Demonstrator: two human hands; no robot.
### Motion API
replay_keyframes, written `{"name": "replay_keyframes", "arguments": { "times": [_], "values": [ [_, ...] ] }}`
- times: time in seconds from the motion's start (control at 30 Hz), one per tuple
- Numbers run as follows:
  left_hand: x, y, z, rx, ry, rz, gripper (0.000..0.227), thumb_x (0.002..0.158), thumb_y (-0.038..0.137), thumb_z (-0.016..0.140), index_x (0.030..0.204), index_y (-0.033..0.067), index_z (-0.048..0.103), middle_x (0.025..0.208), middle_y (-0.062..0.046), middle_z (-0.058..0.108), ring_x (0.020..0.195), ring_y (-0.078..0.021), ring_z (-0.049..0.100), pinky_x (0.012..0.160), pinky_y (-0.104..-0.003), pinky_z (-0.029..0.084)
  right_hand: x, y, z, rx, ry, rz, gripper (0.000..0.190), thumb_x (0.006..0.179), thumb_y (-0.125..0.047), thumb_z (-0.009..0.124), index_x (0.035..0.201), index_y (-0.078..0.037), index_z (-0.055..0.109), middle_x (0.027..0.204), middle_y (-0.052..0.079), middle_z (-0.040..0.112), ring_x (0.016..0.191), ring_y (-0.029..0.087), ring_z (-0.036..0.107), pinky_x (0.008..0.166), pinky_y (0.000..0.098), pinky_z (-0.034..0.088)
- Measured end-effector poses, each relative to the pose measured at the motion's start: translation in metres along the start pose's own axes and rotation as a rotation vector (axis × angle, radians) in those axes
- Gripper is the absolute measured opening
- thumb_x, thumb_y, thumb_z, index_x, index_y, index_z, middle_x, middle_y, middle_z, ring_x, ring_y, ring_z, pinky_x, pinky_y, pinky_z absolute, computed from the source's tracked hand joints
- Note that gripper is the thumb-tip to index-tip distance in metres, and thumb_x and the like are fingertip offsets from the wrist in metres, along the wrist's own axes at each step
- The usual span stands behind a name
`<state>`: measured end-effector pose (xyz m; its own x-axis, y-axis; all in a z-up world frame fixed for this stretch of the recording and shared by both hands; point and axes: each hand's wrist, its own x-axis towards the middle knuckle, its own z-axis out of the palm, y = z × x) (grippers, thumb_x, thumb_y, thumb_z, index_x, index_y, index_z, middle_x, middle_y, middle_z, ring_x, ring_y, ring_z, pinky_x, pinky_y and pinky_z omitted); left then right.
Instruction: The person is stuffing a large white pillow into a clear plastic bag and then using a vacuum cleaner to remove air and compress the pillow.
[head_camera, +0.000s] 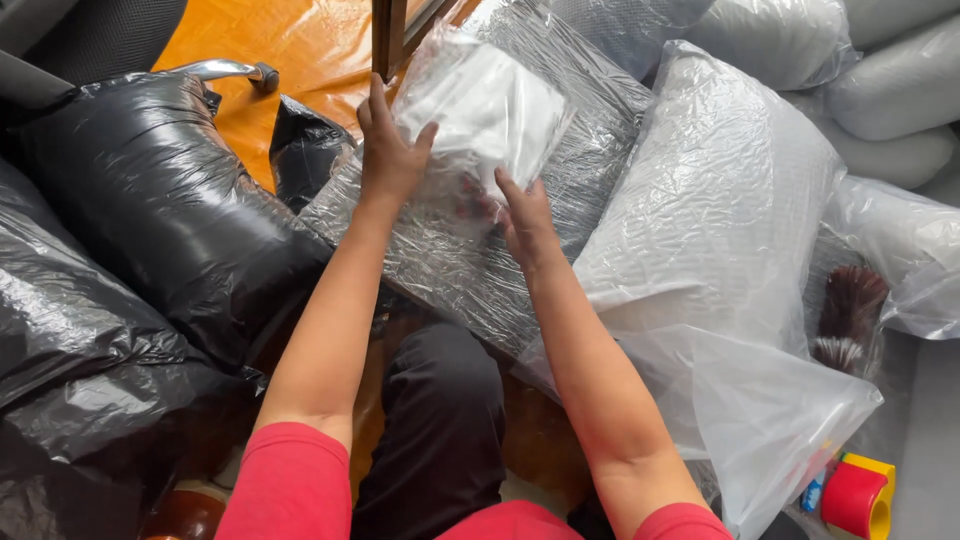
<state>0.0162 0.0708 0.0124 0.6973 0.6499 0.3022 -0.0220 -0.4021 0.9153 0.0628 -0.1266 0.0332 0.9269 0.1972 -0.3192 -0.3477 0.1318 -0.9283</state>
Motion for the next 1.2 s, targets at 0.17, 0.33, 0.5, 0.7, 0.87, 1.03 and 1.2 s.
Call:
{"name": "replay_keyframes", "arguments": {
  "times": [0.17,0.33,0.5,0.7,0.87,1.03,1.2],
  "values": [
    [-0.017,0.028,-0.009,0.459,-0.16,0.013,0.103,0.085,0.046,0.089,0.158,0.0019,0.031,0.161,-0.035,0.016,0.154,-0.0503,0.012,0.121,-0.068,0.022,-0.007,0.002,-0.028,-0.39,0.054,0.004,0.11,0.087,-0.025,0.083,0.163,-0.004,0.006,0.143,0.042,0.038,0.122,0.048,0.061,0.084,0.0475,0.066],
    [-0.036,0.017,-0.018,0.766,-0.274,-0.027,0.08,0.094,0.044,0.072,0.157,0.0041,0.043,0.163,-0.035,0.021,0.155,-0.045,0.008,0.121,-0.068,0.004,-0.057,0.003,-0.044,-0.777,-0.068,-0.142,0.096,0.084,-0.032,0.082,0.157,0.001,0.028,0.128,0.034,0.054,0.107,0.04,0.072,0.084,0.0419,0.066],
    [-0.057,0.075,-0.026,0.552,-0.211,0.065,0.097,0.095,0.05,0.075,0.156,-0.0135,0.034,0.16,-0.039,0.011,0.152,-0.0476,-0.001,0.124,-0.06,0.001,-0.188,-0.068,-0.053,-0.791,-0.157,-0.569,0.058,0.095,-0.022,0.072,0.146,-0.003,0.054,0.129,0.02,0.058,0.122,0.035,0.063,0.099,0.044,0.057],
    [-0.13,0.185,-0.022,0.237,-0.429,0.5,0.055,0.101,0.044,0.07,0.136,0.0012,0.062,0.13,-0.023,0.063,0.126,-0.0415,0.06,0.104,-0.053,0.047,-0.295,-0.13,-0.172,-1.141,0.187,-0.962,0.074,0.082,-0.021,0.087,0.142,0.005,0.053,0.137,0.025,0.053,0.131,0.046,0.054,0.113,0.0538,0.045],
    [-0.186,0.232,-0.002,0.288,-0.728,0.495,0.05,0.094,0.043,0.067,0.125,0.0035,0.064,0.116,-0.011,0.07,0.095,-0.0313,0.07,0.081,-0.042,0.054,-0.338,-0.079,-0.304,-1.726,0.426,-0.74,0.103,0.079,-0.042,0.082,0.158,0.001,0.031,0.155,0.023,0.031,0.149,0.045,0.031,0.123,0.0633,0.02],
    [-0.223,0.238,0.036,0.315,-0.786,0.688,0.065,0.089,0.044,0.072,0.133,-0.0035,0.059,0.12,-0.016,0.062,0.099,-0.0328,0.065,0.084,-0.041,0.052,-0.354,-0.092,-0.341,-1.604,0.572,-0.686,0.035,0.081,0.003,0.068,0.116,-0.001,0.072,0.115,0.007,0.074,0.107,0.026,0.068,0.115,0.0435,0.044],
    [-0.252,0.252,0.073,0.292,-0.822,0.722,0.074,0.085,0.049,0.077,0.133,-0.003,0.055,0.105,-0.015,0.063,0.092,-0.0302,0.065,0.081,-0.039,0.052,-0.373,-0.161,-0.345,-1.048,0.471,-0.738,0.033,0.09,0.015,0.059,0.122,0.012,0.067,0.108,0.015,0.067,0.088,0.021,0.06,0.078,0.0286,0.047]
  ]
}}
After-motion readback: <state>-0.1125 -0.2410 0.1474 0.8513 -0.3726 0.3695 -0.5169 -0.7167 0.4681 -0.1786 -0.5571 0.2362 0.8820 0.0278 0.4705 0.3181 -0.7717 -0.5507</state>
